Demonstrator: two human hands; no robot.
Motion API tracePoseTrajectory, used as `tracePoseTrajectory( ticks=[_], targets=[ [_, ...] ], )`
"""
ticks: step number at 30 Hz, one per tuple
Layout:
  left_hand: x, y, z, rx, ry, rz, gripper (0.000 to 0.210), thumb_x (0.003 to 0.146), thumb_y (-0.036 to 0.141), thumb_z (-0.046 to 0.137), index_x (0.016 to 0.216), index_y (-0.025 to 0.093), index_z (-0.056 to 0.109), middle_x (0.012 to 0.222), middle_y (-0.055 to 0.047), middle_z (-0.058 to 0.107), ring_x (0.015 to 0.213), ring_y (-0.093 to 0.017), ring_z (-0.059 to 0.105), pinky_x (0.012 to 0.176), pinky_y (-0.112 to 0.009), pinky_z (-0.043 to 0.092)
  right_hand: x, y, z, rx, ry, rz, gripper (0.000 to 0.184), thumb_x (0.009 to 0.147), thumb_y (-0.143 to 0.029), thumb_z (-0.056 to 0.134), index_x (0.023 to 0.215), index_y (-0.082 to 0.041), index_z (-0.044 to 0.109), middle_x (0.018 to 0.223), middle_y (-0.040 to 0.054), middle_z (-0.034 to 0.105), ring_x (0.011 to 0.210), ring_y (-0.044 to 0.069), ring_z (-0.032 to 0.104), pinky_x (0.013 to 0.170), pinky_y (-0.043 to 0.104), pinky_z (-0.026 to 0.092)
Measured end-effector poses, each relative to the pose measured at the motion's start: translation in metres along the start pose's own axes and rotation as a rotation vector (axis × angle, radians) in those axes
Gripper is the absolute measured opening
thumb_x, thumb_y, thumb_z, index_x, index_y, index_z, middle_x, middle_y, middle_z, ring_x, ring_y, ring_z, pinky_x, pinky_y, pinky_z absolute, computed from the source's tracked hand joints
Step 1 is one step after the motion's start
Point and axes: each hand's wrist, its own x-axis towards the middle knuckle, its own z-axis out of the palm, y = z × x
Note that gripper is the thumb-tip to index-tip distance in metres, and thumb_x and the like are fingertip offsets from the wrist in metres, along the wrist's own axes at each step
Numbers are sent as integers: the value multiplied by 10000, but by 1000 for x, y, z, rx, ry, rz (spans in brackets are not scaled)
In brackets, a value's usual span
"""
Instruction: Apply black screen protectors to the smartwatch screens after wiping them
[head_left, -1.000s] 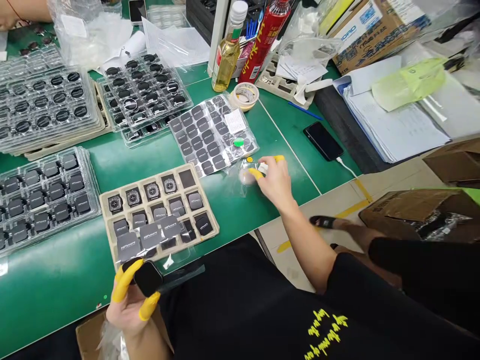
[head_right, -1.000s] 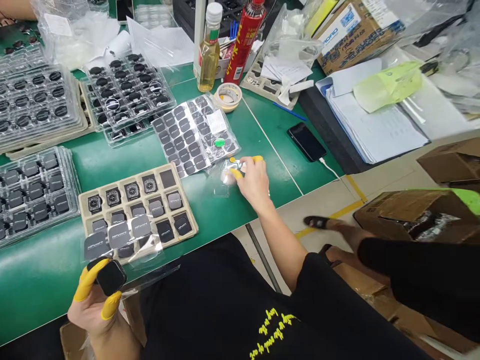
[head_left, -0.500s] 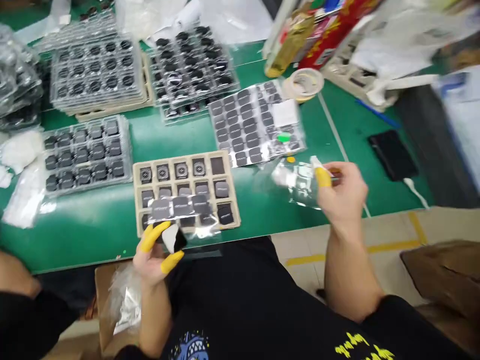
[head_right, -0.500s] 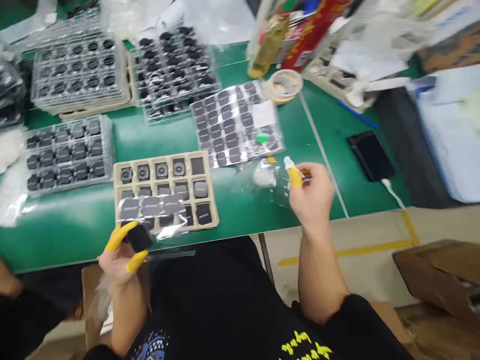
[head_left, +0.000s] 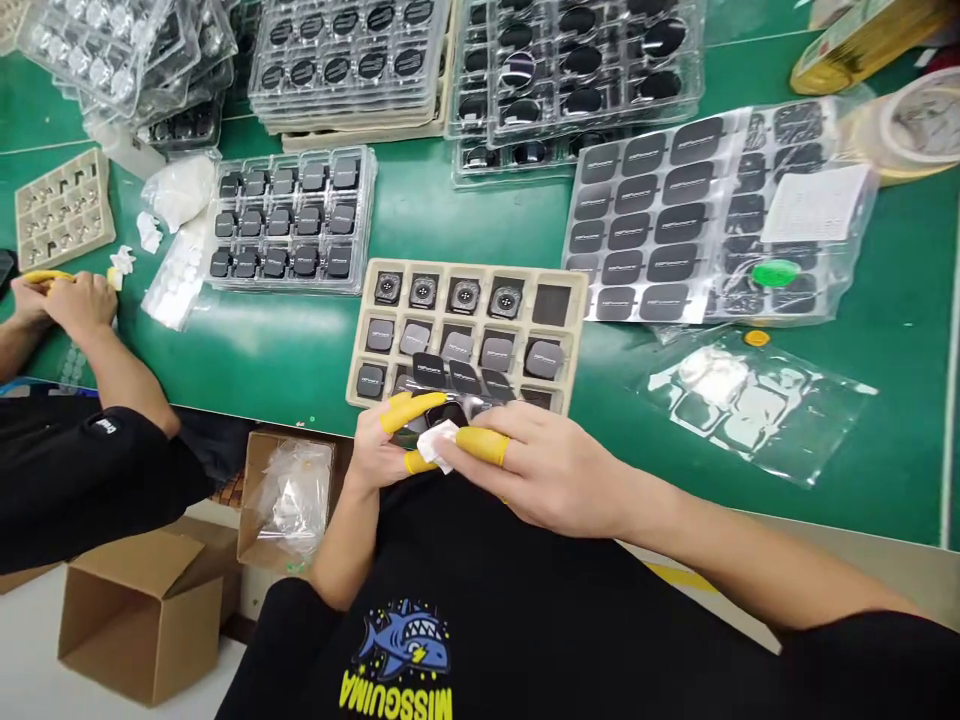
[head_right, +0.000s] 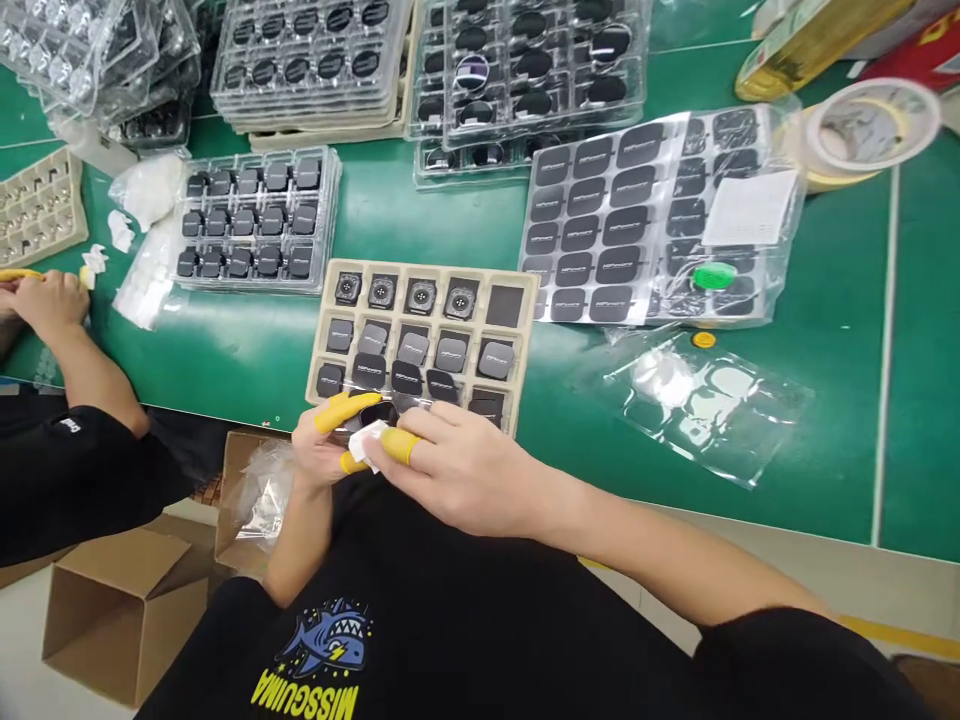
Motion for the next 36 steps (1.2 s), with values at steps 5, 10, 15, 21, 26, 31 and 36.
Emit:
tracePoseTrajectory(
  ticks=[5,10,15,21,26,31,36],
  targets=[
    [3,-7,7,-87,48,2,612,803,579,1005,1294,239,871,944,-40,891,732,-179,810,666,-271,646,8,9,0,-163,13,-25,300,1131,-97,531,1341,-84,745,979,91,821,901,243,673,682,393,439],
    [3,-9,8,-104,106,-1,627,792,592,1007,1303,251,882,880,-22,870,660,-153,764,609,-251,611,6,15,-1,3,-23,-85,320,1185,-134,453,1324,-90,738,979,64,828,891,214,680,729,370,489],
    [2,-11,12,-156,105,-20,636,748,597,1032,1258,241,899,856,-29,871,644,-159,770,586,-250,611,11,18,4,-105,7,-70,331,1145,-91,482,1365,-138,726,953,66,811,887,223,687,708,378,472],
    [0,-14,11,-239,229,-87,696,629,627,1080,1198,258,926,834,-27,864,642,-166,776,586,-254,614,8,29,-1,60,-73,-112,366,1132,-106,479,1441,-164,665,1012,71,814,939,226,717,752,369,535],
    [0,-13,-5,-251,256,-137,717,571,681,1078,1146,275,942,848,-45,883,694,-200,810,640,-286,650,-9,43,-25,-107,-27,-39,411,1050,-62,568,1426,-187,677,897,67,767,801,241,672,655,380,511],
    [4,-11,-5,-276,220,-82,735,608,717,1048,1194,290,932,843,-39,881,632,-177,766,582,-290,612,-5,29,-40,-138,139,135,438,1025,-66,638,1424,-231,715,1011,99,793,846,251,669,654,391,520],
    [0,-12,3,-302,182,-77,776,610,702,1052,1260,301,911,925,-45,889,705,-188,788,631,-295,624,14,15,-24,-70,94,32,297,1084,-113,612,1351,-113,741,936,112,775,854,252,664,685,394,536]
  ],
)
